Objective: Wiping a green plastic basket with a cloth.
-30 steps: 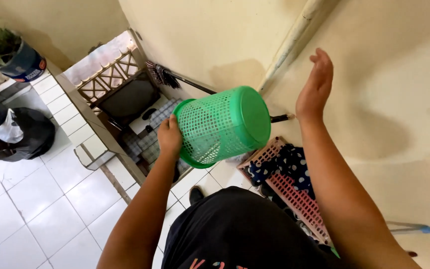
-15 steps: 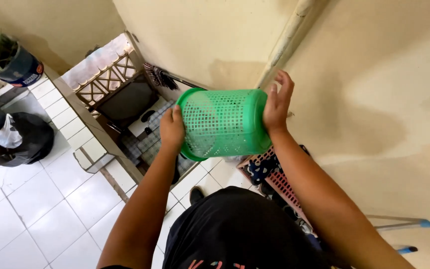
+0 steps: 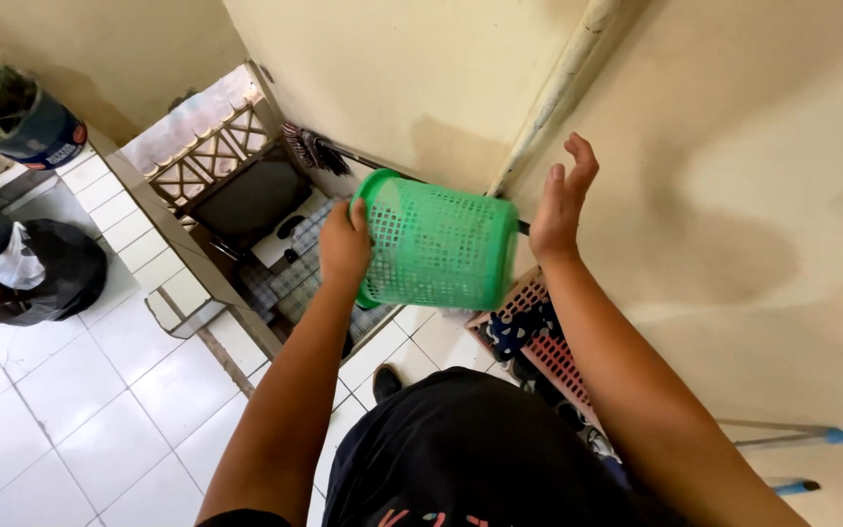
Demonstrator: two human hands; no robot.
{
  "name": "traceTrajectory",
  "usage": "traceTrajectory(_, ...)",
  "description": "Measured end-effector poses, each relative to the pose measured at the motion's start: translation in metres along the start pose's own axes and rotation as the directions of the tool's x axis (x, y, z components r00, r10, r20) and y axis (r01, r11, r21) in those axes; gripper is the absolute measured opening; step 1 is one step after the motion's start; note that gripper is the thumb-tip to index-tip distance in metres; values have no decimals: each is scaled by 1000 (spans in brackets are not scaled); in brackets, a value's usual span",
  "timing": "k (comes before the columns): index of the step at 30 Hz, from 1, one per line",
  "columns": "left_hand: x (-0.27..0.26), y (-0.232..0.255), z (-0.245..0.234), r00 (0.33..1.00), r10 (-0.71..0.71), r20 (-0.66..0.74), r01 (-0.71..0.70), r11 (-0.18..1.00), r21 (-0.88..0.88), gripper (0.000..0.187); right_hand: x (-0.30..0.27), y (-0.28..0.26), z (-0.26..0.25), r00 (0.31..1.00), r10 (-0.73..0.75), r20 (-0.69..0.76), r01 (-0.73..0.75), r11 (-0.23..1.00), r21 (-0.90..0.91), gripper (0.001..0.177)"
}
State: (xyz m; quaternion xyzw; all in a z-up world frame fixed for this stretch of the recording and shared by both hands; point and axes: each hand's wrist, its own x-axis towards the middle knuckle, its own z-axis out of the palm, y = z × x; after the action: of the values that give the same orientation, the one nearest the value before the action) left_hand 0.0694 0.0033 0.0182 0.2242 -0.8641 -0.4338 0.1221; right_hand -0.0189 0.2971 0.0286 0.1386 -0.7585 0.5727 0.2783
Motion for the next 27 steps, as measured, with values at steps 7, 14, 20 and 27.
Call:
traceTrajectory(7, 28, -64, 31, 999, 22, 25, -22, 1000, 5, 45, -2, 2, -6, 998, -1, 60, 4, 998, -56, 57)
traceTrajectory(14, 20, -66, 23, 987, -162, -15, 162, 987, 1, 40, -22, 10, -9, 944, 129, 303, -94, 987, -127, 56)
traceTrajectory(20, 10, -70, 68, 740, -604, 294, 588, 370, -720, 32, -108, 21, 8, 926, 167, 338, -51, 944, -325, 67)
traceTrajectory(27, -28, -34, 63, 623, -370, 689, 743, 4, -669, 49, -120, 50, -1, 154, 765, 625, -912, -133, 387, 68)
